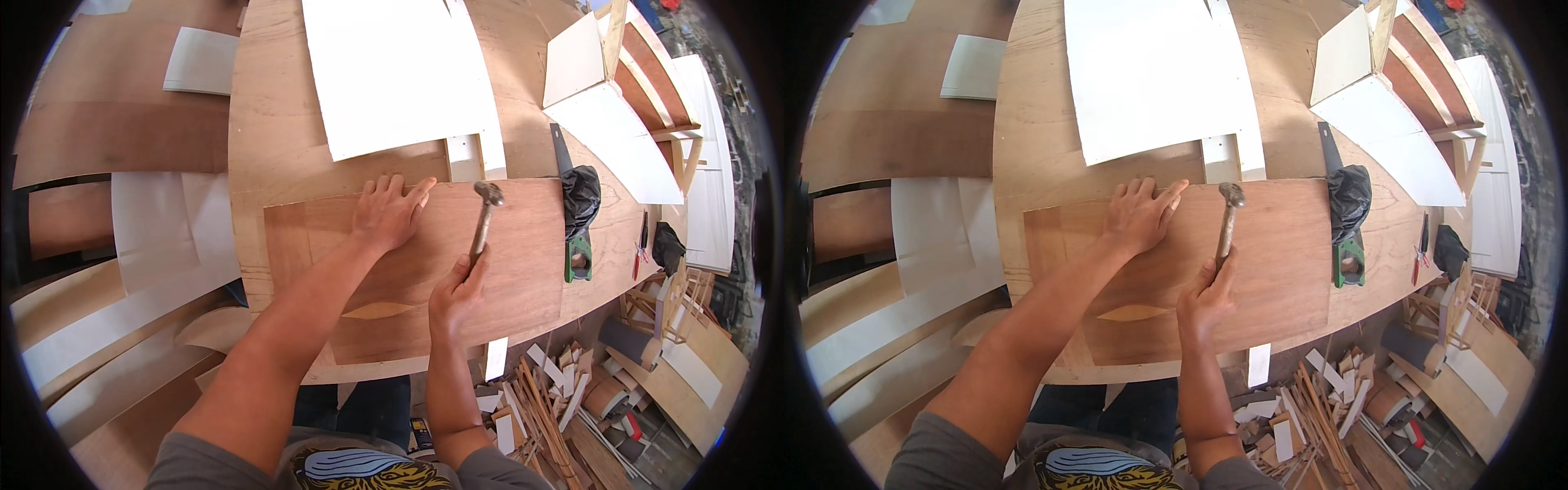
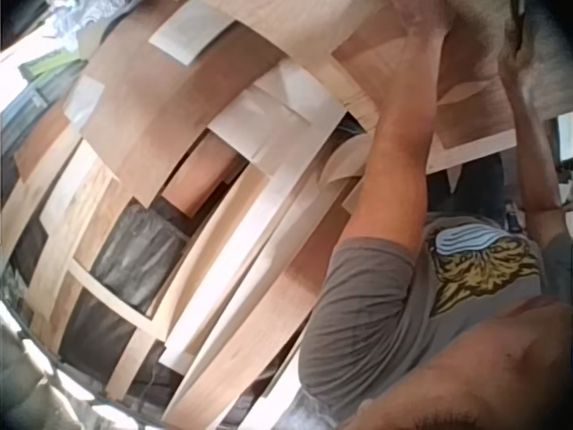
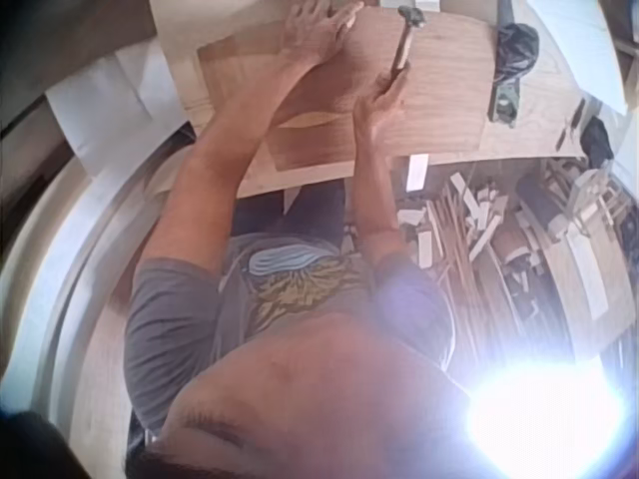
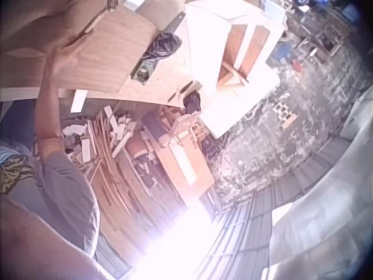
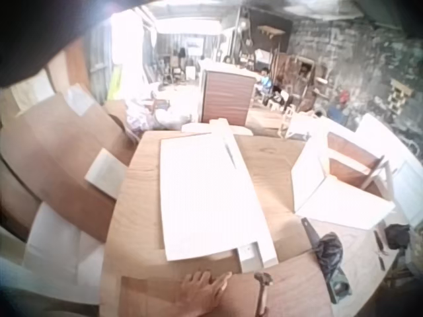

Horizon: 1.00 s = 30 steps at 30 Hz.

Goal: The person uses scissors to trim the edge of a wood panel, then uses a hammer to pound a thin wood strip into a groove on a larger wood board while holding the board steady.

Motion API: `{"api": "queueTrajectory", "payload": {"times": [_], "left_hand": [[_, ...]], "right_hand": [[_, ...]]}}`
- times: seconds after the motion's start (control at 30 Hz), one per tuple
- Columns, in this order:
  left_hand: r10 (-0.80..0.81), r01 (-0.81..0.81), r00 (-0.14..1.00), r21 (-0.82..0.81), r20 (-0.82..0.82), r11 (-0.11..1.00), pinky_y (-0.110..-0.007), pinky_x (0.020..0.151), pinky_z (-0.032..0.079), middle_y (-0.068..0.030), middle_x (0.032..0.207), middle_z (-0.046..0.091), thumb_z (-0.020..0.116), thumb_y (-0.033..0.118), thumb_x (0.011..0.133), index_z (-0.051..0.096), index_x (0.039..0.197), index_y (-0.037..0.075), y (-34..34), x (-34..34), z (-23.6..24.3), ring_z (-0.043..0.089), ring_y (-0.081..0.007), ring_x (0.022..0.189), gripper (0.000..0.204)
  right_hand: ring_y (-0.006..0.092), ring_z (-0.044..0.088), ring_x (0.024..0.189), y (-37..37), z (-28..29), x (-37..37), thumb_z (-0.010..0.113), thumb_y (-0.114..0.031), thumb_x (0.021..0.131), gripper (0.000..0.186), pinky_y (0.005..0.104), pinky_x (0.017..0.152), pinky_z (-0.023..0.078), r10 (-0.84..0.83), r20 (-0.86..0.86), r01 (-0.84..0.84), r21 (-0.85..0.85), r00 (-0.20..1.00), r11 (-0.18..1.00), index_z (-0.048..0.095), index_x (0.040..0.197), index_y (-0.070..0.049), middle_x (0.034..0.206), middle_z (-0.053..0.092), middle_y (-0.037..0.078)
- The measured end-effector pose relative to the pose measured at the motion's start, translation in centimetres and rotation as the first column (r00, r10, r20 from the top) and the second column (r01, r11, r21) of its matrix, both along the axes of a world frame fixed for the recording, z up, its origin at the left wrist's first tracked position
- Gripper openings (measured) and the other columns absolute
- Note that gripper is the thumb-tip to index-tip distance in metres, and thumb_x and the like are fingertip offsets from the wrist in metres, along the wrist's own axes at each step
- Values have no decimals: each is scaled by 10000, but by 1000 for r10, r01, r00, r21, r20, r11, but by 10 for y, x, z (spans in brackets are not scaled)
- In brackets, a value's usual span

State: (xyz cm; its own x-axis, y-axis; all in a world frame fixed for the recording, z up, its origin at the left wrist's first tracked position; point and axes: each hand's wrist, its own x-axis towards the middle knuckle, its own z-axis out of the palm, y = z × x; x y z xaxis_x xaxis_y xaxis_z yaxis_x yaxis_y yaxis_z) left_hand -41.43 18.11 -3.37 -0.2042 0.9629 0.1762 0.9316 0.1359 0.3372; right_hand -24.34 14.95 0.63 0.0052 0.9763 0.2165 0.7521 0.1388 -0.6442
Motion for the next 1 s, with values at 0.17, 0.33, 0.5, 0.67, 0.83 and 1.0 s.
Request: {"api": "queueTrajectory", "payload": {"times": [0.17, 0.33, 0.5, 0.67, 0.83, 1.0], "left_hand": [[-7, 7, 1000, 58, 7, 998, -436, 821, 468, -70, 963, 631, 557, 316, 1055, 616, 1430, 320, -2, -4, -5, 603, -264, 933, 380], [-6, 6, 1000, 65, 12, 998, -434, 821, 471, -69, 947, 632, 570, 298, 1049, 633, 1415, 303, 1, -1, -3, 605, -260, 918, 372], [-17, 19, 1000, 66, -25, 998, -432, 831, 477, -70, 957, 641, 588, 286, 1037, 633, 1416, 299, -2, -4, -2, 614, -256, 932, 382], [-14, 13, 1000, 51, 17, 999, -426, 842, 477, -68, 963, 642, 621, 271, 1012, 626, 1424, 305, 0, -3, -3, 614, -256, 936, 414], [-6, 6, 1000, 13, -11, 1000, -420, 837, 480, -66, 956, 642, 603, 285, 1027, 624, 1425, 309, 0, 0, 3, 616, -255, 937, 399], [3, -3, 1000, 73, -8, 997, -418, 808, 481, -66, 937, 637, 582, 303, 1041, 634, 1416, 309, 0, -5, -6, 612, -256, 909, 379]], "right_hand": [[434, 731, 791, 7, -2, -12, 585, -188, 1058, 440, 526, 676, 559, 66, 298, 0, -213, 952, 977, 543, 1476, -56, 965, 743, 264], [394, 702, 657, -2, -12, -4, 611, -243, 1030, 444, 511, 588, 543, -70, 187, 56, 80, 980, 995, 567, 1463, -151, 824, 745, 189], [392, 699, 643, 4, -11, -7, 598, -271, 1048, 440, 508, 583, 540, 1, 361, 37, -96, 933, 995, 561, 1465, -135, 802, 740, 194], [384, 698, 612, -3, -10, -9, 595, -312, 1055, 439, 491, 564, 531, -9, 422, 50, -86, 907, 995, 579, 1447, -116, 786, 741, 189], [375, 686, 580, 1, -19, -4, 604, -305, 1049, 441, 489, 551, 520, -45, 187, 17, 150, 981, 989, 584, 1443, -108, 736, 728, 173], [437, 732, 793, 0, -3, -12, 575, -273, 1070, 405, 513, 661, 573, 14, 336, 48, -177, 942, 983, 599, 1439, -108, 1037, 750, 261]]}}
